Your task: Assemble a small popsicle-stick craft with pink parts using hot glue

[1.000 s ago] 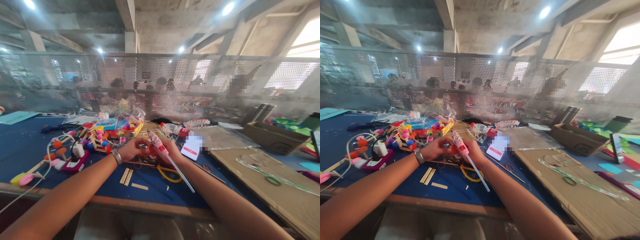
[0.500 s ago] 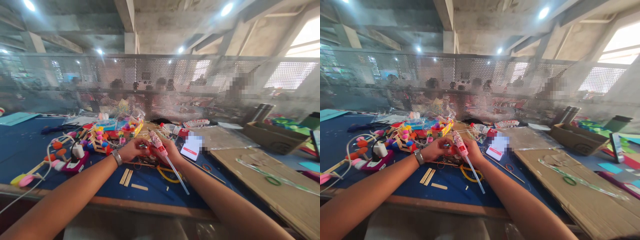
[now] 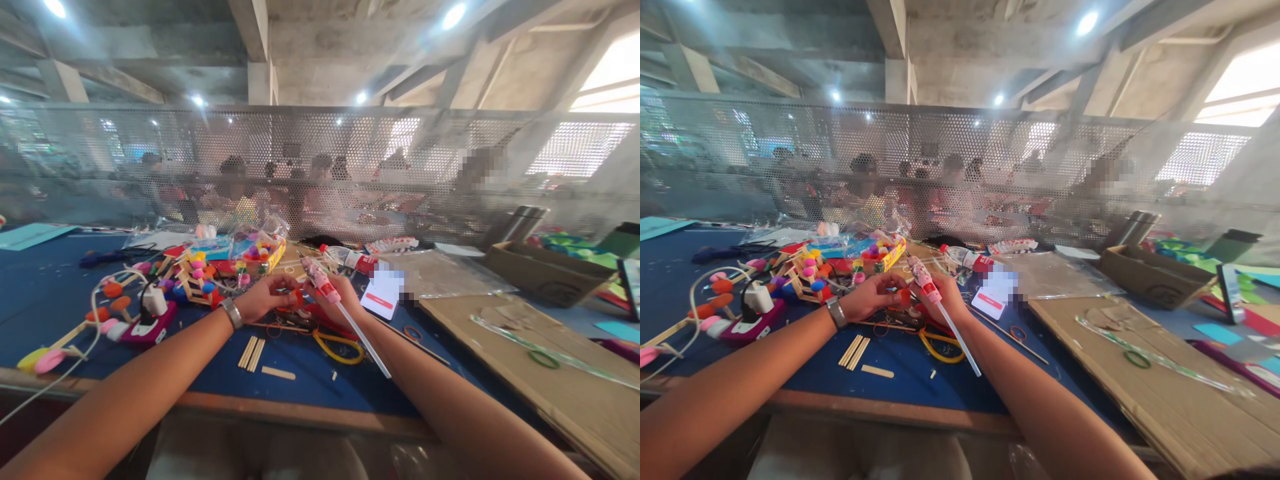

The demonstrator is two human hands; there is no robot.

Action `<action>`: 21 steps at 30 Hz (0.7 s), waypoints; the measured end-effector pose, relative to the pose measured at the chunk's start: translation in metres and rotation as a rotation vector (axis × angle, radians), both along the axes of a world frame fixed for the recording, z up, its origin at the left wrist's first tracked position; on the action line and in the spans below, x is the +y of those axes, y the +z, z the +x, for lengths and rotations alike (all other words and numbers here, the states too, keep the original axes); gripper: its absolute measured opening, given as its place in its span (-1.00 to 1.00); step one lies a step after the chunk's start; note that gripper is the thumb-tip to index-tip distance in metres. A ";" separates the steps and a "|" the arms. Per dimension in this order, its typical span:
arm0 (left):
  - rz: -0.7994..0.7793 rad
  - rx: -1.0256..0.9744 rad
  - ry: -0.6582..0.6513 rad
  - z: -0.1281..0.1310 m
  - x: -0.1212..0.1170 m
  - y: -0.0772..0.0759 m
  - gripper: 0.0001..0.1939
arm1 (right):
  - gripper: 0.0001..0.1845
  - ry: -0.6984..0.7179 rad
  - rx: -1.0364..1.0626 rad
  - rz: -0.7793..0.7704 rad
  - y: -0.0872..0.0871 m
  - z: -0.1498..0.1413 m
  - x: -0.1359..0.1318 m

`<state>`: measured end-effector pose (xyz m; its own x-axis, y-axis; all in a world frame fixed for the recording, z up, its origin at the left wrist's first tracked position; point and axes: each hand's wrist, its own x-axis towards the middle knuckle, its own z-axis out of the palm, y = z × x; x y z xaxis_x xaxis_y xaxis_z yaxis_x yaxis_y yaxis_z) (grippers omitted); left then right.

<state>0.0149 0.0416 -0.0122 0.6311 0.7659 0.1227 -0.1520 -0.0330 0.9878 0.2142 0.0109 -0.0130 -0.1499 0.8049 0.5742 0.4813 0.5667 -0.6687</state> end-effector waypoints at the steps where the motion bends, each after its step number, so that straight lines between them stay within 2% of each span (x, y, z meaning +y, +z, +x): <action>1: -0.015 0.003 0.004 0.000 0.000 0.000 -0.52 | -0.73 -0.001 -0.003 0.003 -0.001 0.000 0.001; 6: -0.051 0.001 -0.024 0.000 -0.002 0.002 -0.54 | -0.78 0.073 -0.028 0.075 -0.002 0.001 0.003; 11: -0.078 0.006 -0.046 0.002 -0.004 0.001 -0.56 | -0.72 0.149 -0.109 0.074 -0.001 0.000 0.003; 21: -0.101 0.007 -0.071 0.002 -0.004 0.002 -0.55 | -0.68 0.109 -0.081 0.021 -0.001 -0.001 -0.002</action>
<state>0.0173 0.0376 -0.0099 0.6850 0.7273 0.0428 -0.1439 0.0775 0.9866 0.2134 0.0091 -0.0144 -0.2826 0.7690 0.5734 0.4682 0.6323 -0.6172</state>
